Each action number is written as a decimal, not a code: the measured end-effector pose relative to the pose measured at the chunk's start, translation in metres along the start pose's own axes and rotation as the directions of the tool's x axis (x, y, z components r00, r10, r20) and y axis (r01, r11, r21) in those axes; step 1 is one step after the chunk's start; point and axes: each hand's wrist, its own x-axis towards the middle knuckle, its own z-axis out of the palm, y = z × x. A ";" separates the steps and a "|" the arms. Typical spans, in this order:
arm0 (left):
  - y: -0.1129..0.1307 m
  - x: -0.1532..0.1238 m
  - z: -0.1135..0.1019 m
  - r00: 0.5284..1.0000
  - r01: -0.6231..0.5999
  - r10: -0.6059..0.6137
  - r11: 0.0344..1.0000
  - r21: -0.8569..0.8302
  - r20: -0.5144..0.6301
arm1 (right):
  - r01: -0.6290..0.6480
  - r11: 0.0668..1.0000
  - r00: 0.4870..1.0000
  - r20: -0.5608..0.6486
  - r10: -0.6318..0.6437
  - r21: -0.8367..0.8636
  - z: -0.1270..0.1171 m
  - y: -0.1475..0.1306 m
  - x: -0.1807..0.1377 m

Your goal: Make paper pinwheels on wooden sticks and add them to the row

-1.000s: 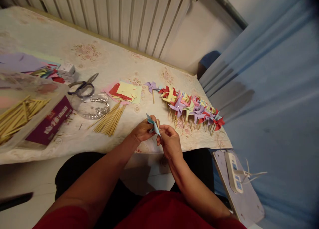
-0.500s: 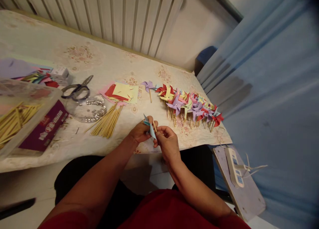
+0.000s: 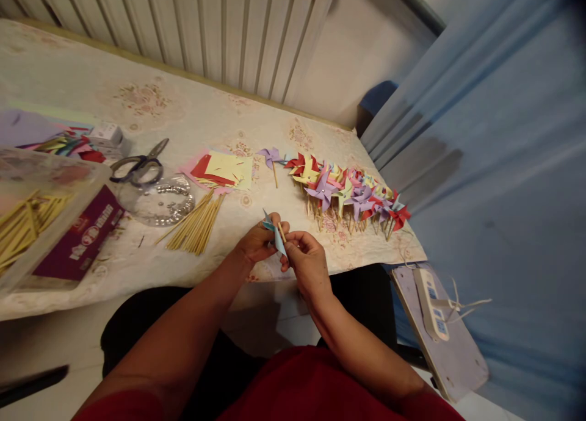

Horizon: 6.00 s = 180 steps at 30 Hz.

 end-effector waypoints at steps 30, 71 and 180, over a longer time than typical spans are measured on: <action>0.000 0.001 -0.001 0.999 0.005 -0.003 0.999 -0.043 0.043 | -0.003 1.000 1.000 -0.016 0.003 0.009 0.000 0.003 0.001; 0.000 0.001 0.000 0.999 0.023 -0.025 0.998 0.054 0.034 | 0.045 0.999 0.999 0.010 -0.045 -0.022 -0.006 0.008 0.005; 0.021 0.009 -0.013 0.767 0.026 0.323 0.847 0.530 -0.555 | 0.264 0.832 0.952 -0.008 -0.306 -0.488 -0.060 0.096 0.068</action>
